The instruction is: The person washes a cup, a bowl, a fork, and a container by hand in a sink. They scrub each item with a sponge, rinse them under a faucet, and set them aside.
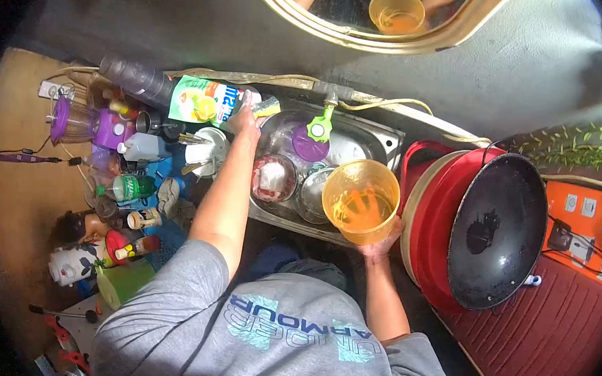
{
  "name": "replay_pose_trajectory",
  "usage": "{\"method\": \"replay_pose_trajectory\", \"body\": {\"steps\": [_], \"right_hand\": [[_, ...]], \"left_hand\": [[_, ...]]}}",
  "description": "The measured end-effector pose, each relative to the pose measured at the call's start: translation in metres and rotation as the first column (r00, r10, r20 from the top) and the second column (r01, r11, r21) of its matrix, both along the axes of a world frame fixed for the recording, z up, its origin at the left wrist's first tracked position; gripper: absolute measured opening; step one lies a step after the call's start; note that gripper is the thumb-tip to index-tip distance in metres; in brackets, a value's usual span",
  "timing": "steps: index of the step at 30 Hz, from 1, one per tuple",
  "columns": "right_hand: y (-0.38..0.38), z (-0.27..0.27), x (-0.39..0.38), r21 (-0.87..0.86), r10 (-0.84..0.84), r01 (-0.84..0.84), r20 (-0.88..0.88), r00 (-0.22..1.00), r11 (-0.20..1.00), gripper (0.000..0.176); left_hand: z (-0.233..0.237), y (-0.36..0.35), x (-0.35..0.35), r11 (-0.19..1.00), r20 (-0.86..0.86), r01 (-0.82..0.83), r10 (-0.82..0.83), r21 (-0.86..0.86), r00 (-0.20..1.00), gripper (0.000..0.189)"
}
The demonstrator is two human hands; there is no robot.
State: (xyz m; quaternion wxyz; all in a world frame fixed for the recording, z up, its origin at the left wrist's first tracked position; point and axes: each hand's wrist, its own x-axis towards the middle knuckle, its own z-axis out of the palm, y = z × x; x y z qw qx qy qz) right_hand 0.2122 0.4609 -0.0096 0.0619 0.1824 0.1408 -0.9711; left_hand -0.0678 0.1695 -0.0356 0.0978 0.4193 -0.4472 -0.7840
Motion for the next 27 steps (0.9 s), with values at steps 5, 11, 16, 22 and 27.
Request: {"method": "replay_pose_trajectory", "body": {"steps": [5, 11, 16, 22, 27], "right_hand": [[0.003, -0.007, 0.001, 0.049, 0.056, -0.057, 0.009, 0.998, 0.997, 0.095], [-0.002, 0.015, -0.004, -0.052, 0.14, -0.139, 0.021, 0.99, 0.989, 0.076], [-0.003, -0.003, 0.0, -0.041, 0.115, -0.114, 0.036, 0.993, 0.993, 0.079], [-0.008, -0.011, -0.001, -0.034, 0.124, -0.123, 0.036, 0.992, 0.992, 0.081], [-0.012, -0.019, 0.0, -0.053, 0.089, -0.086, 0.051, 0.995, 0.995, 0.085]], "left_hand": [[-0.025, -0.001, 0.004, 0.995, -0.245, -0.093, 0.085, -0.021, 0.966, 0.037], [-0.051, -0.005, -0.002, 0.987, -0.242, -0.148, 0.127, -0.071, 0.962, 0.05], [-0.05, 0.001, 0.001, 0.979, -0.264, -0.194, 0.172, -0.062, 0.949, 0.059], [-0.063, -0.004, -0.005, 0.988, -0.369, -0.14, 0.108, -0.06, 0.923, 0.054], [-0.049, 0.0, 0.0, 0.986, -0.36, -0.152, 0.118, -0.068, 0.926, 0.029]]}}
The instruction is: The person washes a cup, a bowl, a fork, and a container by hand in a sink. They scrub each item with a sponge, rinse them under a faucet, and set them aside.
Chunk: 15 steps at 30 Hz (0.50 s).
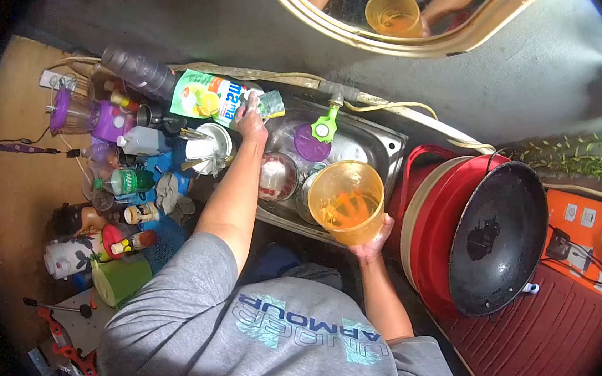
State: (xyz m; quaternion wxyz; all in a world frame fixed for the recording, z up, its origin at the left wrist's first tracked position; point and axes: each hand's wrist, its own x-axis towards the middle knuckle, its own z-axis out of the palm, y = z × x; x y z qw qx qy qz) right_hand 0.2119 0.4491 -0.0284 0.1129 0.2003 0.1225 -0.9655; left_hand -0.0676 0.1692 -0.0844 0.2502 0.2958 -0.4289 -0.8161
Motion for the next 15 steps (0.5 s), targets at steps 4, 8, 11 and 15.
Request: {"method": "replay_pose_trajectory", "body": {"steps": [4, 8, 11, 15], "right_hand": [[0.002, -0.006, 0.004, -0.015, -0.033, 0.033, 0.001, 0.999, 0.999, 0.092], [0.0, 0.008, 0.009, -0.063, -0.044, 0.045, 0.008, 0.999, 0.997, 0.076], [0.0, -0.002, 0.011, -0.015, -0.075, 0.074, -0.029, 0.997, 0.997, 0.071], [0.002, -0.025, 0.018, 0.035, -0.106, 0.107, -0.023, 0.994, 0.994, 0.063]], "left_hand": [[-0.001, 0.002, 0.014, 0.997, 0.027, -0.002, 0.0, 0.079, 1.0, 0.021], [0.003, 0.011, 0.06, 0.993, 0.068, 0.067, -0.074, 0.095, 0.995, 0.015], [0.016, 0.015, 0.107, 0.97, 0.114, 0.242, -0.237, -0.036, 0.965, 0.021], [0.101, 0.043, 0.17, 0.731, 0.032, 0.563, -0.599, -0.385, 0.8, 0.048]]}}
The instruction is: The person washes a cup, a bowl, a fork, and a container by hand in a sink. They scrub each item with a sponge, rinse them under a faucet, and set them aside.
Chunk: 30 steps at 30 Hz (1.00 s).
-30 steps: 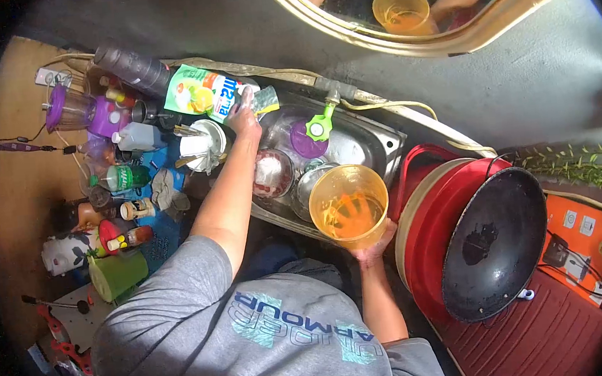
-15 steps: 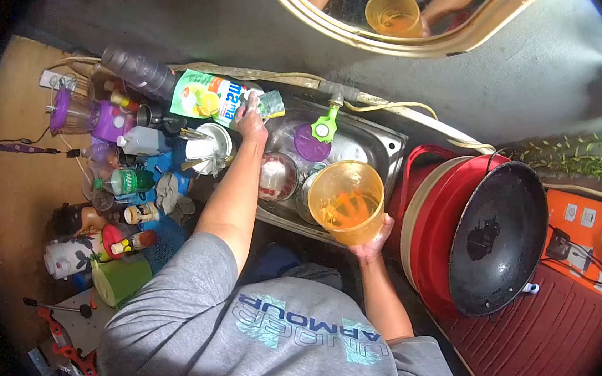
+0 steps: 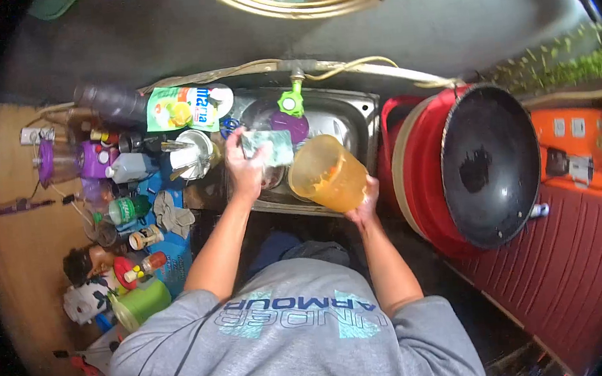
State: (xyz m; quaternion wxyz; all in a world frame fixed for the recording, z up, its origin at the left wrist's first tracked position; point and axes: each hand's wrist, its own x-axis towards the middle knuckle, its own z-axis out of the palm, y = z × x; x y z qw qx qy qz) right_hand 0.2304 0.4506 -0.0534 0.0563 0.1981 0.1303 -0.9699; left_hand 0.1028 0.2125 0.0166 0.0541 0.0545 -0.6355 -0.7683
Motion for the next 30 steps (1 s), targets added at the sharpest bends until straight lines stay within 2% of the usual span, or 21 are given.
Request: {"method": "replay_pose_trajectory", "body": {"steps": [2, 4, 5, 6, 8, 9, 10, 11, 12, 13, 16, 18, 20, 22, 23, 24, 25, 26, 27, 28, 30], "right_hand": [[-0.008, 0.003, -0.001, 0.019, -0.041, 0.041, 0.0, 0.999, 0.999, 0.06], [-0.014, 0.001, -0.008, 0.126, -0.142, 0.142, -0.012, 0.99, 0.982, 0.06], [-0.012, 0.0, -0.007, 0.103, -0.119, 0.12, -0.019, 0.993, 0.987, 0.059], [-0.006, -0.003, -0.006, 0.08, -0.094, 0.096, -0.027, 0.995, 0.992, 0.058], [0.003, 0.0, -0.012, 0.065, -0.029, 0.033, -0.058, 0.998, 0.997, 0.058], [0.006, -0.003, -0.012, 0.008, 0.026, -0.025, -0.08, 0.996, 1.0, 0.057], [0.007, 0.002, -0.012, -0.049, 0.08, -0.085, -0.102, 0.992, 0.995, 0.056], [0.003, 0.005, -0.018, -0.025, 0.051, -0.053, -0.086, 0.995, 0.998, 0.066], [-0.003, 0.03, -0.021, -0.017, 0.04, -0.041, -0.078, 0.996, 0.999, 0.062], [-0.002, 0.031, -0.02, -0.034, 0.019, -0.021, -0.08, 0.997, 0.999, 0.058], [-0.004, 0.03, -0.026, -0.052, -0.022, 0.016, -0.126, 0.992, 0.999, 0.053], [-0.008, 0.027, -0.024, -0.05, -0.058, 0.05, -0.166, 0.984, 0.997, 0.053], [-0.013, 0.023, -0.019, -0.082, -0.083, 0.072, -0.14, 0.987, 0.994, 0.053], [-0.019, 0.027, -0.022, -0.126, -0.157, 0.144, -0.1, 0.982, 0.981, 0.052], [-0.014, 0.023, -0.024, -0.137, -0.088, 0.072, -0.118, 0.989, 0.988, 0.052], [-0.01, 0.022, -0.027, -0.142, -0.015, -0.006, -0.144, 0.989, 0.99, 0.051], [-0.01, 0.027, -0.03, -0.109, -0.051, 0.04, -0.096, 0.994, 0.993, 0.051], [-0.008, 0.019, -0.034, -0.113, -0.055, 0.044, -0.094, 0.994, 0.993, 0.051], [-0.005, 0.004, -0.041, -0.021, -0.007, 0.005, -0.111, 0.994, 1.0, 0.05], [-0.003, -0.001, -0.045, 0.072, 0.045, -0.036, -0.126, 0.991, 0.997, 0.05], [-0.001, 0.001, -0.045, 0.176, 0.054, -0.038, -0.084, 0.995, 0.984, 0.05]], "left_hand": [[0.029, 0.015, 0.022, 0.914, -0.176, 0.253, -0.319, -0.317, 0.931, 0.037], [0.041, 0.037, 0.028, 0.634, 0.086, 0.557, -0.615, -0.537, 0.783, 0.019], [0.037, 0.044, 0.022, 0.25, 0.325, 0.736, -0.775, -0.63, 0.542, 0.024], [0.031, 0.053, 0.017, -0.009, 0.352, 0.778, -0.895, -0.629, 0.274, 0.025], [0.015, 0.075, 0.017, -0.211, 0.297, 0.662, -0.955, -0.719, 0.019, 0.024], [0.006, 0.088, 0.015, -0.229, 0.303, 0.661, -0.953, -0.715, -0.002, 0.024], [0.0, 0.102, 0.016, -0.146, 0.19, 0.635, -0.982, -0.758, 0.001, 0.026], [-0.006, 0.11, 0.017, -0.056, 0.072, 0.607, -0.997, -0.792, 0.002, 0.028], [0.002, 0.114, 0.021, -0.071, 0.077, 0.609, -0.997, -0.79, -0.017, 0.028], [0.019, 0.119, 0.023, -0.048, 0.122, 0.616, -0.989, -0.786, 0.078, 0.031], [-0.01, 0.108, 0.017, 0.104, 0.003, 0.7, -0.989, -0.707, 0.15, 0.034], [-0.016, 0.105, 0.014, 0.013, 0.27, 0.975, -0.96, -0.222, 0.074, 0.03], [-0.022, 0.102, 0.01, 0.002, 0.25, 0.947, -0.964, -0.321, 0.086, 0.031], [-0.027, 0.109, 0.009, 0.293, 0.32, 0.898, -0.929, 0.328, 0.186, 0.034], [-0.026, 0.11, 0.006, 0.164, 0.249, 0.977, -0.96, 0.134, 0.127, 0.035], [-0.033, 0.111, 0.005, 0.149, 0.251, 0.98, -0.961, 0.134, 0.112, 0.035], [-0.04, 0.112, 0.003, 0.264, 0.273, 0.801, -0.953, 0.537, 0.131, 0.03], [-0.047, 0.11, 0.002, 0.34, 0.308, 0.451, -0.94, 0.826, 0.145, 0.026], [-0.051, 0.103, -0.005, 0.345, 0.311, 0.446, -0.939, 0.826, 0.149, 0.026], [-0.049, 0.094, -0.017, 0.177, 0.366, 0.932, -0.929, 0.318, 0.051, 0.03], [-0.046, 0.088, -0.023, -0.156, 0.467, 0.933, -0.884, -0.325, 0.015, 0.034]]}}
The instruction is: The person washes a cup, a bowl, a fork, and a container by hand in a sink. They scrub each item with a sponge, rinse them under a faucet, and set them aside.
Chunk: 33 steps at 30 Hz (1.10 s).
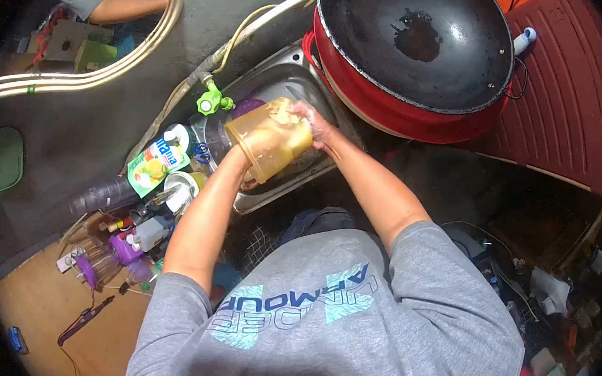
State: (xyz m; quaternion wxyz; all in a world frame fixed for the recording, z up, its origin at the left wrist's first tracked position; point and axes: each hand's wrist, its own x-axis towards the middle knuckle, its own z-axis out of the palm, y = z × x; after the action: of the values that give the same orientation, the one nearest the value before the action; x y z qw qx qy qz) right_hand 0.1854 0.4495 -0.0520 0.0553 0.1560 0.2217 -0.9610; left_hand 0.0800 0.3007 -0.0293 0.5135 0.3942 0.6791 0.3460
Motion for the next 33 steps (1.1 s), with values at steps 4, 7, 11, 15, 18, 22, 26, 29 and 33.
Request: {"method": "replay_pose_trajectory", "body": {"steps": [4, 7, 11, 15, 18, 22, 26, 29, 33], "right_hand": [[0.001, 0.021, -0.004, -0.077, -0.097, 0.098, 0.02, 0.995, 0.992, 0.047], [0.012, 0.031, -0.005, -0.083, -0.12, 0.12, -0.001, 0.993, 0.989, 0.049], [0.024, 0.02, -0.007, -0.13, -0.028, 0.036, 0.064, 0.998, 0.991, 0.054], [0.014, 0.039, 0.014, 0.142, -0.021, 0.006, 0.101, 0.995, 0.99, 0.066], [0.0, 0.043, 0.024, 0.128, -0.103, 0.083, 0.159, 0.982, 0.988, 0.067], [0.018, 0.031, 0.02, -0.081, -0.059, 0.06, 0.01, 0.998, 0.995, 0.067], [0.008, 0.025, 0.016, -0.063, -0.083, 0.091, 0.125, 0.989, 0.994, 0.065], [0.017, 0.031, 0.01, -0.097, 0.03, -0.012, 0.186, 0.982, 0.995, 0.064], [0.008, 0.032, 0.014, 0.187, 0.016, -0.047, 0.161, 0.987, 0.981, 0.062]], "left_hand": [[0.069, 0.013, 0.007, 0.711, 0.882, -0.653, 0.45, -0.26, 0.139, 0.056], [0.123, 0.015, 0.024, 0.708, 0.952, -0.701, 0.266, -0.086, 0.152, 0.05], [0.107, 0.014, 0.042, 0.819, 0.398, -0.53, 0.422, 0.217, 0.815, 0.044], [0.078, 0.009, 0.006, 0.761, 0.195, -0.603, 0.571, 0.238, 0.797, 0.027], [0.091, 0.015, 0.013, 0.719, 0.734, -0.687, 0.524, -0.109, 0.432, 0.029], [0.095, 0.013, 0.037, 0.858, 0.488, -0.512, 0.427, 0.047, 0.761, 0.039], [0.081, 0.009, 0.022, 0.782, 0.577, -0.622, 0.497, 0.025, 0.648, 0.044], [0.094, 0.006, 0.031, 0.847, 0.612, -0.53, 0.397, 0.043, 0.684, 0.045], [0.076, 0.002, 0.007, 0.828, 0.568, -0.56, 0.454, 0.014, 0.686, 0.042]]}}
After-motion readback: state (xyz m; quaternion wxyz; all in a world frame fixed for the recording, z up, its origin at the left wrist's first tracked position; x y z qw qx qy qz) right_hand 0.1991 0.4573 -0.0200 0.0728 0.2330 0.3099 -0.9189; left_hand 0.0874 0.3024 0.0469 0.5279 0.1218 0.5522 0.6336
